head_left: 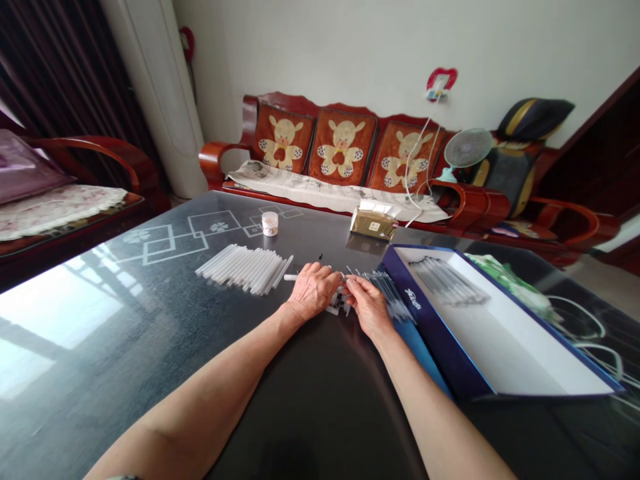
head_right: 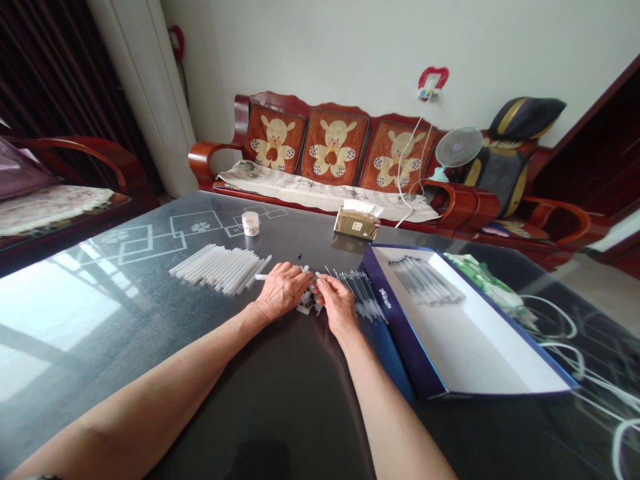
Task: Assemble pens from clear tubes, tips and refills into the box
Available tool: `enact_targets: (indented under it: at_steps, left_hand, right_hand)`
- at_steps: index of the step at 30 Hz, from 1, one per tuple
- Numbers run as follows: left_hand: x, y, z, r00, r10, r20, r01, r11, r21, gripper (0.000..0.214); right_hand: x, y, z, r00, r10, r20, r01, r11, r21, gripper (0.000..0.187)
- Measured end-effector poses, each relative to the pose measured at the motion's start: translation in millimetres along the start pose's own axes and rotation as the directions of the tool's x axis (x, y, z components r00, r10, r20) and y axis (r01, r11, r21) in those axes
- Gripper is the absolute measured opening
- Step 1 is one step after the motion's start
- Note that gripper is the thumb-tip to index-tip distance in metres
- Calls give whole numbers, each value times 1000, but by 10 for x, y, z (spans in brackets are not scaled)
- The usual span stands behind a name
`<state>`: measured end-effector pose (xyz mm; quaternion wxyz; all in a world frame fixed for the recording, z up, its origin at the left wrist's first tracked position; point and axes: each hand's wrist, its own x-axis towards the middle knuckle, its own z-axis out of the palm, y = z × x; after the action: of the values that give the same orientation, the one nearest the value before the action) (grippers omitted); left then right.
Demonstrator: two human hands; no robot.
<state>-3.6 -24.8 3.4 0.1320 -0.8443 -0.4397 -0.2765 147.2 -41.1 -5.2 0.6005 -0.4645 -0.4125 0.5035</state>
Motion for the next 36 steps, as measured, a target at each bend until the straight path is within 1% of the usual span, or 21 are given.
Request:
enact_targets:
  at_steps: [4,9,11,15,18,21,23,27,30,33,36]
  left_hand:
    - [-6,-7,-7,1000,-5,-7,5,1000,-20,25]
    - [-1,1,-11,999,-9,31,10,1000,-28,26]
    - [2,0,-10,999,-12,44,12,1000,-18,26]
    - [-1,-9,-7,1000,-11,29,11,1000,-5,31]
    - [-6,-10,-4,1000,5,10,-5,1000,-8,32]
    - [-7,-11,-2,1000,10,19,-10,1000,-19,29]
    - [-5,-15,-1,1000,8,30,-7,1000,-26,28]
    - [-4,-22,-5,1000,1,19,-1,1000,-18,32]
    - [-6,-20,-9,1000,8,2,-8,1000,-6,36]
    - [-8,-17,-6,1000,24,5,-24,1000,-5,35]
    - [-9,-24,6,999,38,2,-38,999,-1,30]
  right_hand:
    - [-5,3,13,999,3,35,-4,1000,20,42]
    - [-5,36,25,998,-40,-53,34,993,-110,39]
    - [-7,42,28,997,-60,-49,53,990,-133,38]
    - [-11,35,36,997,-81,6,81,993,-84,40]
    - [-11,41,34,998,-61,7,62,996,-70,43]
    - [-11,63,24,998,-63,-29,58,985,-160,39]
    - [-13,75,21,997,-75,-30,68,976,-207,38]
    - [-25,65,34,994,-104,17,105,978,-179,36]
    - [-25,53,35,994,-108,6,108,983,-146,40]
    - [-5,79,9,994,-103,-25,95,973,-211,37]
    - [23,126,-20,991,-131,-24,118,949,-293,38]
